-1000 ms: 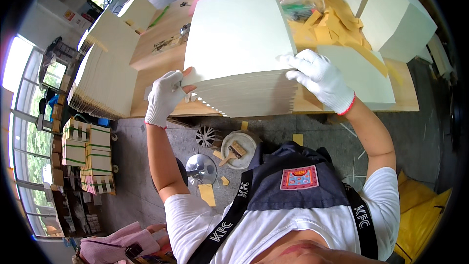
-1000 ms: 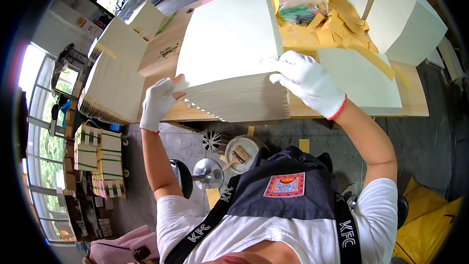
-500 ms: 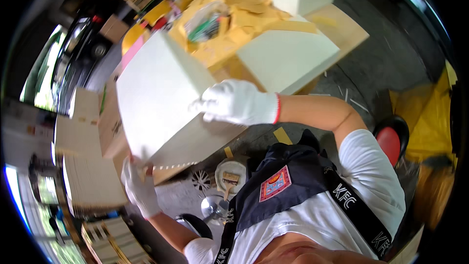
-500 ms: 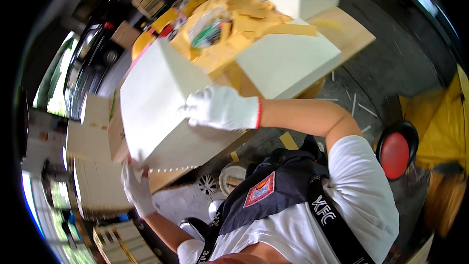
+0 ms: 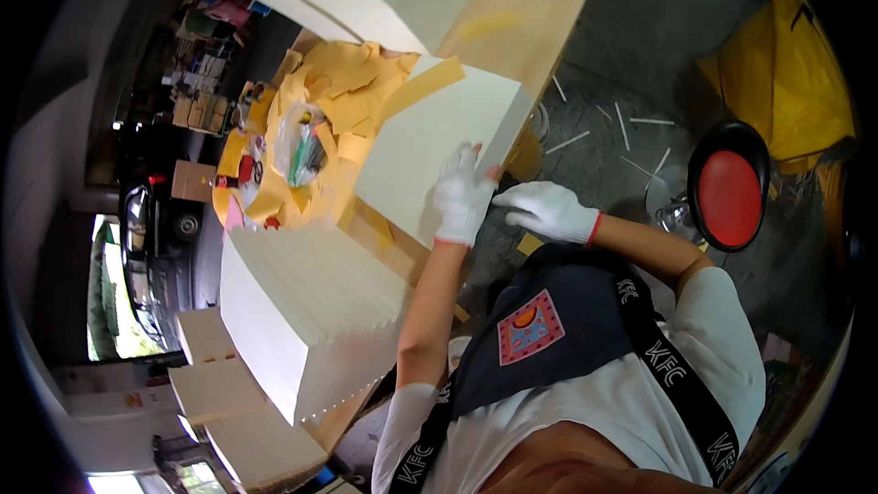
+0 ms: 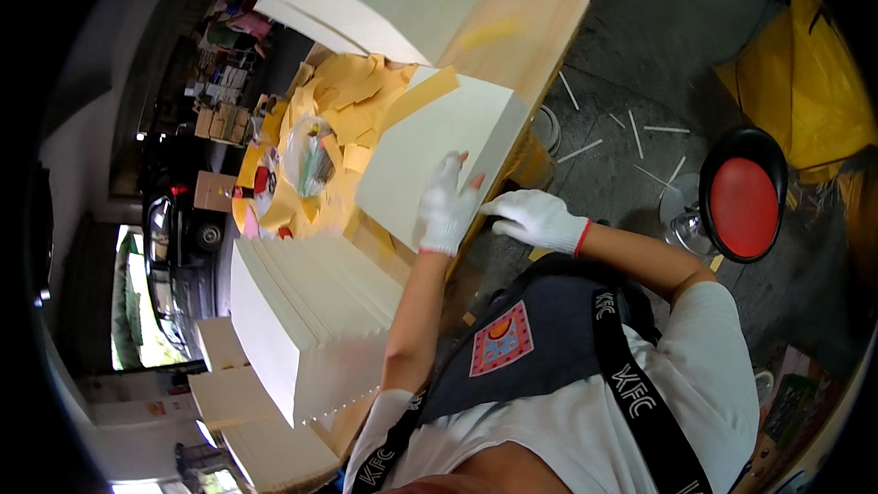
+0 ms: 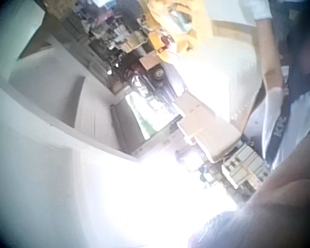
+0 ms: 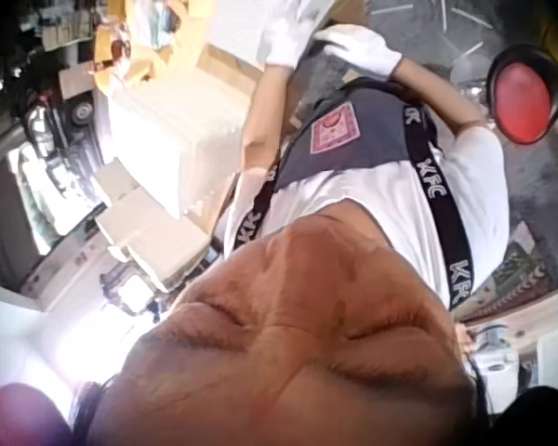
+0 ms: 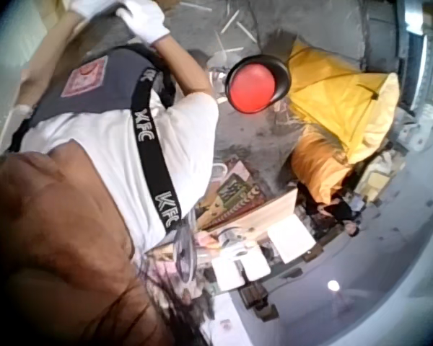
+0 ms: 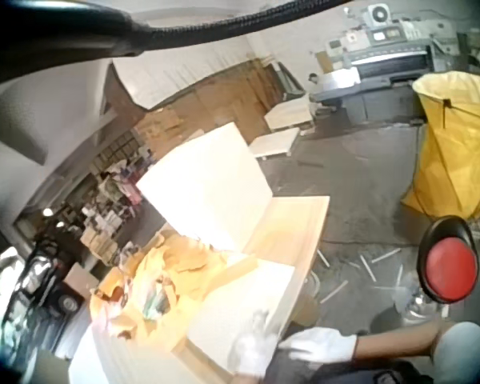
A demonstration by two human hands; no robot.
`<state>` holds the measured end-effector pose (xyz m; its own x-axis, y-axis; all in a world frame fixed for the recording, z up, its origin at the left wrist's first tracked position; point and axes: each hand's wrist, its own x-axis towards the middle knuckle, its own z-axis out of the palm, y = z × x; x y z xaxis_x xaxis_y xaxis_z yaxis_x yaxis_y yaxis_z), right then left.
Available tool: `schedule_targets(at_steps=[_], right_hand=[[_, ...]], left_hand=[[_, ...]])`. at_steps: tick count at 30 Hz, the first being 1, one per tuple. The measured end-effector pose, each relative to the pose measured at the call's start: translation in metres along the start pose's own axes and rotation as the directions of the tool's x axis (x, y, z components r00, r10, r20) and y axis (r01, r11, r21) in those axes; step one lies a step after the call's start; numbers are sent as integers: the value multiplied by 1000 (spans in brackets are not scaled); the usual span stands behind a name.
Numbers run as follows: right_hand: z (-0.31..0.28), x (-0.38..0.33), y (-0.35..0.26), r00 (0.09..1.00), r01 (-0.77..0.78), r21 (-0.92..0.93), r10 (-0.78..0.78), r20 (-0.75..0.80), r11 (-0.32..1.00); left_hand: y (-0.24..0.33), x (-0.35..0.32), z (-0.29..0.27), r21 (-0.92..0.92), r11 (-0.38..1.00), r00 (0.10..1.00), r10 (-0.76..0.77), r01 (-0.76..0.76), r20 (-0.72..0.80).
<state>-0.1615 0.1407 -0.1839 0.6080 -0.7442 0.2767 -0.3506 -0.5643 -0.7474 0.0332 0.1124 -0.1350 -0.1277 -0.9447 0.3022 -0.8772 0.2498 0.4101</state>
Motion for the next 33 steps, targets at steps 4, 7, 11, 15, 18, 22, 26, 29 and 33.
schedule_targets(at_steps=[4,7,11,15,18,22,26,29,33], right_hand=[[-25,-25,35,984,-32,-8,30,-175,999],[-36,-39,53,967,-87,25,91,-238,996],[-44,-46,67,961,-118,80,134,-242,990],[-54,-46,78,958,-120,123,147,-248,985],[-59,-49,79,956,-161,177,198,-216,971],[-48,-53,89,954,-144,182,185,-235,973],[-43,-57,89,955,-158,185,197,-220,970],[-37,-59,93,955,-131,181,174,-242,975],[-33,-56,98,958,-114,183,157,-241,976]], left_hand=[[15,69,65,258,966,999,-4,-6,39],[31,94,80,379,923,981,-130,68,143],[-9,97,85,290,956,993,10,-44,117],[-9,105,69,151,987,988,27,-51,154],[-3,110,59,103,994,976,-64,43,206],[-15,111,60,70,992,968,-120,108,219],[-19,113,59,62,985,948,-173,162,266],[-16,114,57,36,983,946,-183,180,268],[-24,114,57,-74,969,942,-207,234,266]])
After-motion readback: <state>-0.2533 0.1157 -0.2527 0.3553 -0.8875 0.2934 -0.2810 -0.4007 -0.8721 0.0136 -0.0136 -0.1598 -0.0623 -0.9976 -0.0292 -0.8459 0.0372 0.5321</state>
